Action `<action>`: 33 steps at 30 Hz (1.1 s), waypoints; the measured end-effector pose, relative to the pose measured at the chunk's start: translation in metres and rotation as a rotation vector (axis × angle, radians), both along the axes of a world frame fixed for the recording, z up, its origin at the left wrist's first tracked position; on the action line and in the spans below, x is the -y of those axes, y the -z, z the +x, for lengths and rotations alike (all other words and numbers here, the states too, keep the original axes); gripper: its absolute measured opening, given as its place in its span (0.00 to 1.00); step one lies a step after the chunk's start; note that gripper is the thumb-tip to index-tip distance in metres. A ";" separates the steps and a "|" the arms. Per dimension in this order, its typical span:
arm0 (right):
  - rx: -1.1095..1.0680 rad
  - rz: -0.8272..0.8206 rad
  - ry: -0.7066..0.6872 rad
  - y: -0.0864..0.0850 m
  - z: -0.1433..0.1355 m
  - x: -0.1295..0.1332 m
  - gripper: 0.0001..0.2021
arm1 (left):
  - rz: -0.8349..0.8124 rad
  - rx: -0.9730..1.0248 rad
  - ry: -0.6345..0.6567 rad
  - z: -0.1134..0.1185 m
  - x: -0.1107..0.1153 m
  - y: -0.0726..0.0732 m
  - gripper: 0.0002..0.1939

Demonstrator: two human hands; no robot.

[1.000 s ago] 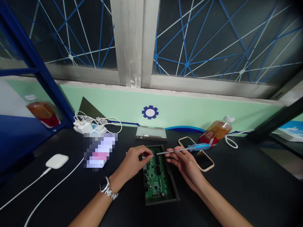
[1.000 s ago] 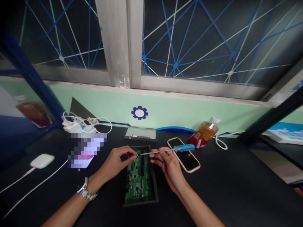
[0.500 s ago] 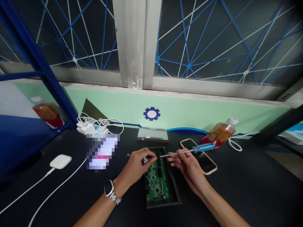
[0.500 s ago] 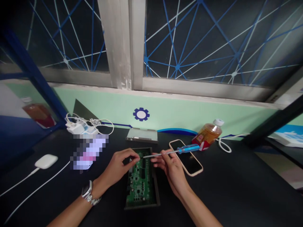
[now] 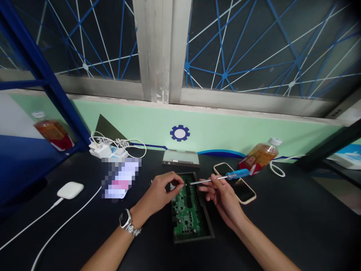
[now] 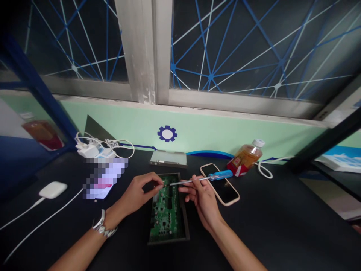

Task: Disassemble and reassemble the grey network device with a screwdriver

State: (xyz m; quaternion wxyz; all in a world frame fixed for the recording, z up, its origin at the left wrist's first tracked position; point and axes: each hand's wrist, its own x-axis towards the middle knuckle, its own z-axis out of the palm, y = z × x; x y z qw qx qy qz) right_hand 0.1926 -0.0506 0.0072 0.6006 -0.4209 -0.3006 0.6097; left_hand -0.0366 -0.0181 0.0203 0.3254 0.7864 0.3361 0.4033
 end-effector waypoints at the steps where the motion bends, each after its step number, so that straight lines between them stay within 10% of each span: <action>1: 0.001 -0.006 0.008 0.000 0.000 0.000 0.14 | 0.001 0.002 0.003 0.000 0.000 0.000 0.03; 33: 0.007 -0.057 -0.063 0.000 0.001 0.003 0.15 | 0.156 -0.034 -0.015 0.015 0.015 -0.001 0.05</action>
